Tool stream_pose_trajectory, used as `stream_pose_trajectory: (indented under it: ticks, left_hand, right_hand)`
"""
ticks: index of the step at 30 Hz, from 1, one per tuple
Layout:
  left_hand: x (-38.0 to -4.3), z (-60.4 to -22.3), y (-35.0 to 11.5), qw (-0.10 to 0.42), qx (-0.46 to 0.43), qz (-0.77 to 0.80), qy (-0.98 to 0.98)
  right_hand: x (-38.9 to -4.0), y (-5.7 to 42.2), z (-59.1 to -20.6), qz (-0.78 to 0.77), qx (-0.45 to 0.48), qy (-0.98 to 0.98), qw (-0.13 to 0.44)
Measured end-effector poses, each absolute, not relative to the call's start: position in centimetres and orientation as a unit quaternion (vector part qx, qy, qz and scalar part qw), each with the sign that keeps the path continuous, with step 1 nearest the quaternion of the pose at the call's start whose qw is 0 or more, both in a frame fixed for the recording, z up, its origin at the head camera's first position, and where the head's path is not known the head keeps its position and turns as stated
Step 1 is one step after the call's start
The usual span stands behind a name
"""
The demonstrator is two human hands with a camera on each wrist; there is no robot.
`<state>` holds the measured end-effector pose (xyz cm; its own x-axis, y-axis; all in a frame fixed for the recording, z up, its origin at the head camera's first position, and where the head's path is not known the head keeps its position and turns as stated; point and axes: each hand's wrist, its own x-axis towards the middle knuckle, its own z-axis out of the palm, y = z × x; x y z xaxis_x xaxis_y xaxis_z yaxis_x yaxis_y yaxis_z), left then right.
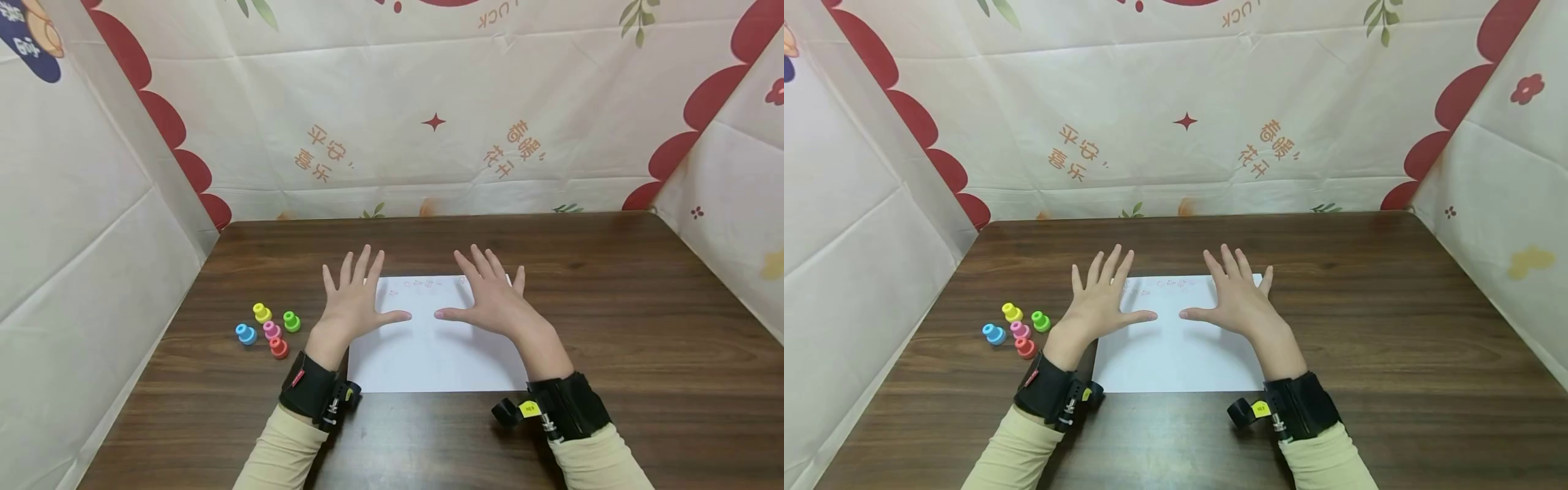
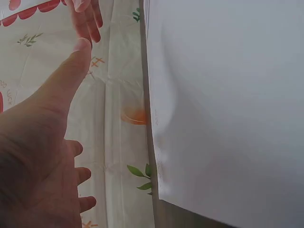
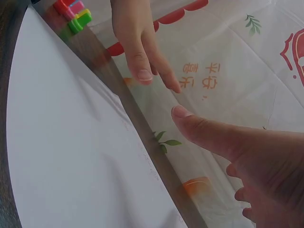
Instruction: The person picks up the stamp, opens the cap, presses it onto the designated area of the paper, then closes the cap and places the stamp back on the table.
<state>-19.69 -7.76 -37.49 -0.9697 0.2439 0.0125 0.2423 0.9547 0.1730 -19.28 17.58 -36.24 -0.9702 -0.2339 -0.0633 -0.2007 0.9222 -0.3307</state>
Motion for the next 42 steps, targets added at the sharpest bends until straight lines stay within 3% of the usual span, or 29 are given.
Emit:
stream_pose_trajectory:
  ticks: [9,18,26,42]
  left_hand:
    - [-19.4,-36.7,-8.9,0.011,0.104,0.087,0.991]
    - [-18.4,-34.3,-13.3,0.053,0.069,0.096,0.992]
    - [-18.1,-33.2,-16.7,0.133,0.019,0.142,0.981]
    - [-18.6,-34.0,-17.5,0.19,-0.036,0.117,0.974]
  right_hand:
    - [-19.0,17.7,-36.7,-0.175,-0.104,0.977,0.058]
    - [-18.8,17.8,-36.9,-0.18,-0.095,0.977,0.066]
    - [-18.6,17.8,-37.1,-0.182,-0.092,0.977,0.062]
    - [-18.7,17.9,-36.8,-0.186,-0.092,0.977,0.06]
